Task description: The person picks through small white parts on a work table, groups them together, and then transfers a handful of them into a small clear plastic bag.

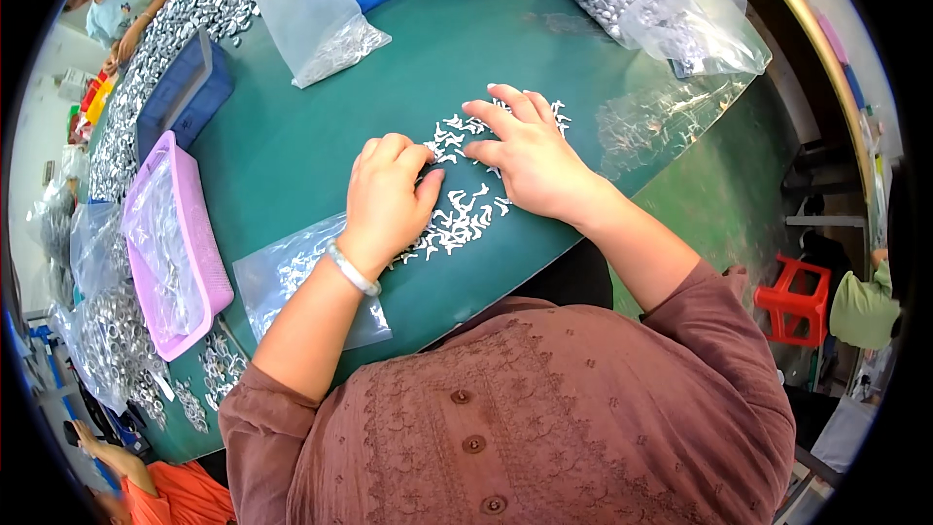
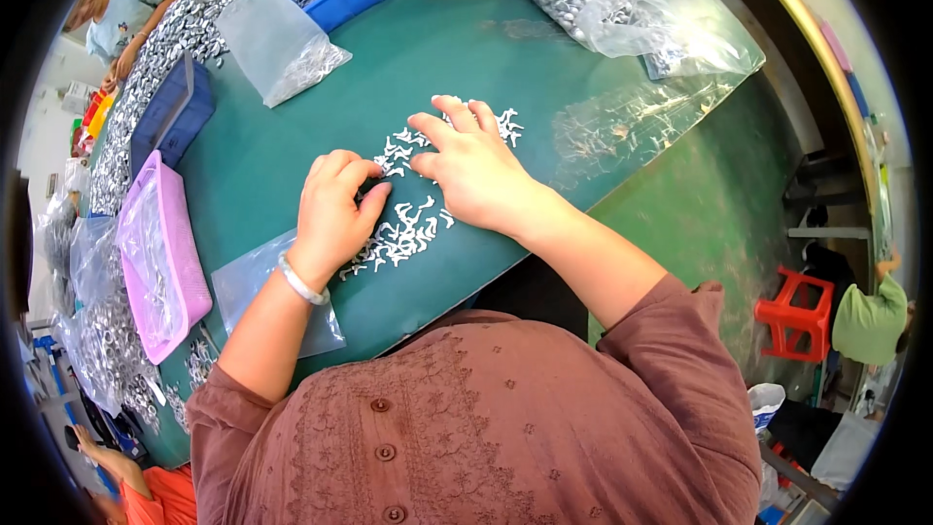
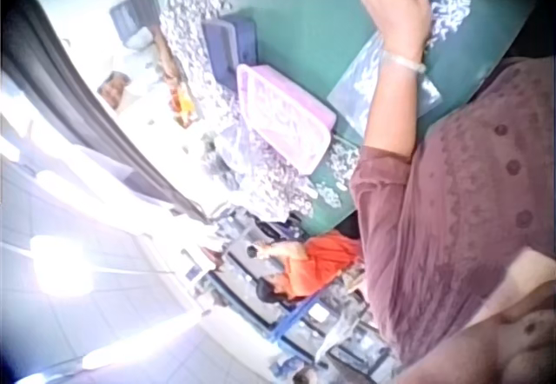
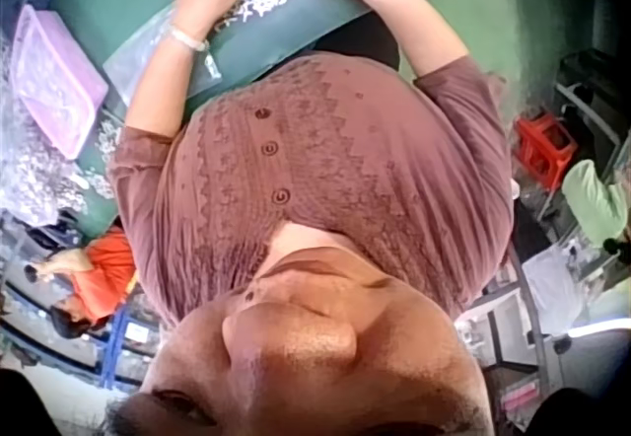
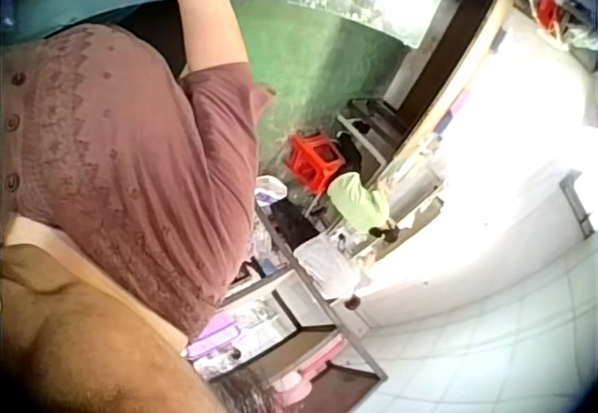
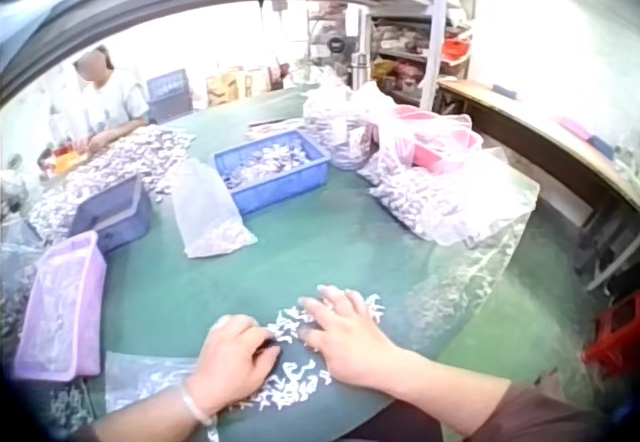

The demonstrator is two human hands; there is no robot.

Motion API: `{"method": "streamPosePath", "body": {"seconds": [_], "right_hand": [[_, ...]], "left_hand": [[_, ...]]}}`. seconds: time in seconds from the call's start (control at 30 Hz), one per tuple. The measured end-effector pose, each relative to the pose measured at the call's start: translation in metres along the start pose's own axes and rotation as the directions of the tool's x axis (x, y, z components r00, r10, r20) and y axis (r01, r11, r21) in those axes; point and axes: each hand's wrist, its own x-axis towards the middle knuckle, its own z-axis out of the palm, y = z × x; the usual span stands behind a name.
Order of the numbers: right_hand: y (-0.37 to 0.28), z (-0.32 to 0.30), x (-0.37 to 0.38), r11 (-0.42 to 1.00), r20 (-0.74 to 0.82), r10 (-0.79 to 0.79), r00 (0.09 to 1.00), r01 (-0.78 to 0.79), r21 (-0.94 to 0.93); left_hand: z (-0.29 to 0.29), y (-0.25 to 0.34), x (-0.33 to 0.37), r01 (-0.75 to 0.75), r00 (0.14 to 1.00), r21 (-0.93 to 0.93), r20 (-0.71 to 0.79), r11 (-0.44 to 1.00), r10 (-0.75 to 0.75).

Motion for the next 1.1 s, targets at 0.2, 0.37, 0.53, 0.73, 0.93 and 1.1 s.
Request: {"method": "streamPosePath", "body": {"seconds": [0.2,0.37,0.53,0.73,0.93,1.1], "right_hand": [[-0.006,0.0,0.003,0.998,0.015,-0.002,1.0,0.001,0.057],[-0.011,-0.001,0.005,0.999,0.053,-0.023,0.998,0.024,-0.026],[-0.012,-0.001,0.006,0.999,0.04,-0.03,0.999,0.031,-0.012],[-0.015,0.002,0.005,0.998,0.036,-0.056,0.998,0.057,-0.019],[-0.017,0.0,0.005,0.999,0.03,-0.03,0.999,0.029,0.042],[-0.019,-0.002,0.004,0.999,0.061,-0.037,0.997,0.037,0.007]], "left_hand": [[0.001,-0.002,0.0,0.036,0.999,0.017,0.001,0.999,-0.036],[-0.006,-0.005,-0.003,0.017,0.999,0.001,0.031,1.0,-0.017],[-0.009,-0.004,-0.004,0.024,1.0,-0.034,-0.017,0.999,-0.024],[-0.011,-0.004,-0.012,0.003,1.0,-0.036,0.025,0.999,-0.002],[-0.015,-0.005,-0.022,-0.021,1.0,-0.046,0.017,0.999,0.022],[-0.027,-0.002,-0.035,-0.007,1.0,-0.057,0.005,0.998,0.007]]}}
